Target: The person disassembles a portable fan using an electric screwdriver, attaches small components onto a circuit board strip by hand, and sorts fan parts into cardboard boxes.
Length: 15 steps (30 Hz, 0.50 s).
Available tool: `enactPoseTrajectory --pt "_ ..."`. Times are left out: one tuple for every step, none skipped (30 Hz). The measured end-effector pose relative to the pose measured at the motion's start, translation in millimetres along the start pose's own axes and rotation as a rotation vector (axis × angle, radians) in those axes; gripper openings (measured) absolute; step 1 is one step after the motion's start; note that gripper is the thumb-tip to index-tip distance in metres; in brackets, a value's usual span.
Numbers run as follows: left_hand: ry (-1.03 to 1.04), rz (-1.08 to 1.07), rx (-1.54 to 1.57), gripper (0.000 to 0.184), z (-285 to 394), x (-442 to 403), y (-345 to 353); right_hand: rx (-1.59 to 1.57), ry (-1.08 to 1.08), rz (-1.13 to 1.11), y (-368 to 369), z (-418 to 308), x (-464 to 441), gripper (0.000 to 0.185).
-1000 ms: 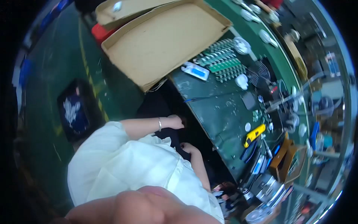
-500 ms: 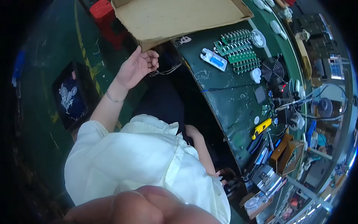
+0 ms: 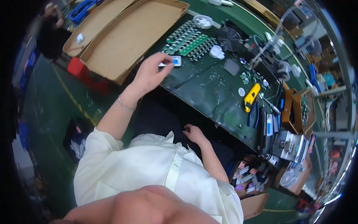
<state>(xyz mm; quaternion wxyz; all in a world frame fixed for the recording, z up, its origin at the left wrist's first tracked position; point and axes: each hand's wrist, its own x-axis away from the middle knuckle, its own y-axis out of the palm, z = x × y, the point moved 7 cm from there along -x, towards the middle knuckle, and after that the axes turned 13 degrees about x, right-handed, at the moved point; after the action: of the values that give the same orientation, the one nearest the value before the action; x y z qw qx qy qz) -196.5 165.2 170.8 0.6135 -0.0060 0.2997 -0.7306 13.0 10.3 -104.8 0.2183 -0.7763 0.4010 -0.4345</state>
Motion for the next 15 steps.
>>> enactPoseTrajectory --pt "0.040 0.023 -0.158 0.021 10 -12 2 -0.031 -0.009 0.014 -3 -5 6 0.032" --pt "0.050 0.058 -0.300 0.024 15 -21 3 -0.052 0.000 0.033 -6 -5 12 0.032" --pt "-0.040 0.077 -0.480 0.027 9 -28 4 -0.048 -0.040 0.060 -8 -8 17 0.031" --pt "-0.024 0.102 -0.510 0.029 5 -34 6 -0.040 -0.081 0.088 -12 -11 23 0.031" --pt "-0.005 0.131 -0.541 0.031 -1 -43 6 -0.064 -0.094 0.103 -17 -12 31 0.032" --pt "-0.014 0.154 -0.526 0.032 -6 -54 8 -0.089 -0.108 0.120 -21 -14 40 0.033" --pt "0.011 0.136 -0.529 0.032 -9 -64 14 -0.116 -0.113 0.135 -26 -15 50 0.032" --pt "-0.039 0.086 -0.592 0.032 -15 -71 21 -0.132 -0.106 0.153 -34 -18 59 0.032" --pt "-0.092 0.038 -0.654 0.033 -23 -76 26 -0.152 -0.099 0.116 -40 -21 69 0.033" --pt "-0.128 -0.022 -0.677 0.033 -31 -78 31 -0.170 -0.090 0.079 -46 -24 79 0.033" --pt "-0.163 -0.043 -0.661 0.033 -38 -80 33 -0.170 -0.114 0.071 -52 -26 89 0.034" --pt "-0.192 -0.067 -0.643 0.034 -43 -81 34 -0.171 -0.134 0.068 -60 -28 98 0.034" --pt "-0.201 -0.063 -0.640 0.035 -47 -82 34 -0.142 -0.165 0.041 -71 -32 108 0.036" --pt "-0.176 0.005 -0.621 0.027 -56 -83 31 -0.161 -0.134 0.071 -87 -31 118 0.036" --pt "-0.138 0.026 -0.572 0.026 -63 -85 27 -0.139 -0.215 0.053 -99 -38 128 0.037"
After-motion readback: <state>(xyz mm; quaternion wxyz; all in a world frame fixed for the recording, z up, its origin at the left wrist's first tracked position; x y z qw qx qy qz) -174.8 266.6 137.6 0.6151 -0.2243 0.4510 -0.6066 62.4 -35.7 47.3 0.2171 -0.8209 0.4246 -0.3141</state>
